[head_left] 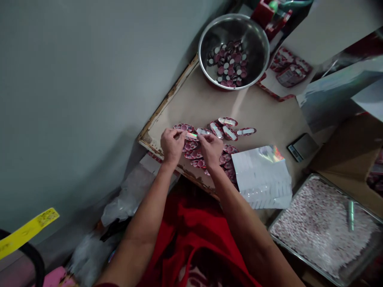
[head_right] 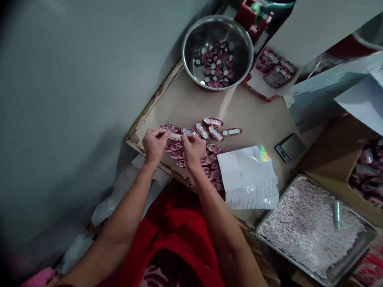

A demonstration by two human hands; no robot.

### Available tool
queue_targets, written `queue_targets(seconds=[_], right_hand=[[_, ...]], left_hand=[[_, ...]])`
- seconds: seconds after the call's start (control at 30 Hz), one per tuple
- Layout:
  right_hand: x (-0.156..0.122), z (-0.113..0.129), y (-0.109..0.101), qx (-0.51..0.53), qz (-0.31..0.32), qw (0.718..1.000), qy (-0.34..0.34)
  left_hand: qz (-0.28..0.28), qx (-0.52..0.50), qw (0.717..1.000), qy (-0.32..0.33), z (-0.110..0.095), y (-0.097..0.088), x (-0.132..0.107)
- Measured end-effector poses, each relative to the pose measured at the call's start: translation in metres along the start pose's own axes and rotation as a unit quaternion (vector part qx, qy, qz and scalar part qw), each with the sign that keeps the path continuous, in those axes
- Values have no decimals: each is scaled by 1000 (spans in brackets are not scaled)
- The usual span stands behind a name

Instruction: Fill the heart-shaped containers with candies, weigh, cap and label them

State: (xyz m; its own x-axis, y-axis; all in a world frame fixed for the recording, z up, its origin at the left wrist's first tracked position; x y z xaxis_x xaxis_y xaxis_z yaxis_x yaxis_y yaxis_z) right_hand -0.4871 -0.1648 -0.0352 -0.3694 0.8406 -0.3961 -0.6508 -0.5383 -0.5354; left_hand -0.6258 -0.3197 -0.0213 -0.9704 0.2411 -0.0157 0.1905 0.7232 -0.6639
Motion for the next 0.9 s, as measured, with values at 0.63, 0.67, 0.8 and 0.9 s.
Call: queue_targets(seconds=[0.63,0.67,0.8,0.9], right_hand=[[35,26,55,-220,-6,973,-69],[35,26,55,-217,-7,974,-72],[37,24,57,-210,-4,975,-69],[36,24,59,-216,-2,974,-65]], left_hand=[[-26,16,999,-10,45,14,36],[-25,16,1000,-11,46,15,36],[-20,20,1000,-8,48,17,38],[-20,24,1000,2,45,16,37]])
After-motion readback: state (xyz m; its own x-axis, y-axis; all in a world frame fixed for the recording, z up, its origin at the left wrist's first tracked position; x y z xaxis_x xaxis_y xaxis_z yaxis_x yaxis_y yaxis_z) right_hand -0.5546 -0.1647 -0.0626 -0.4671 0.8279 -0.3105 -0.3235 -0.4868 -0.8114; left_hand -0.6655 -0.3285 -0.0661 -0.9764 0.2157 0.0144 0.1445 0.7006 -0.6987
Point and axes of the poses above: each hand's wrist, its own x-axis towards the middle knuckle, its own y-axis out of the palm, z = x × y, the point moved 8 cm from there along x, towards the middle knuckle, and after that the axes turned 4 degrees about -z, right-handed, at the moved point
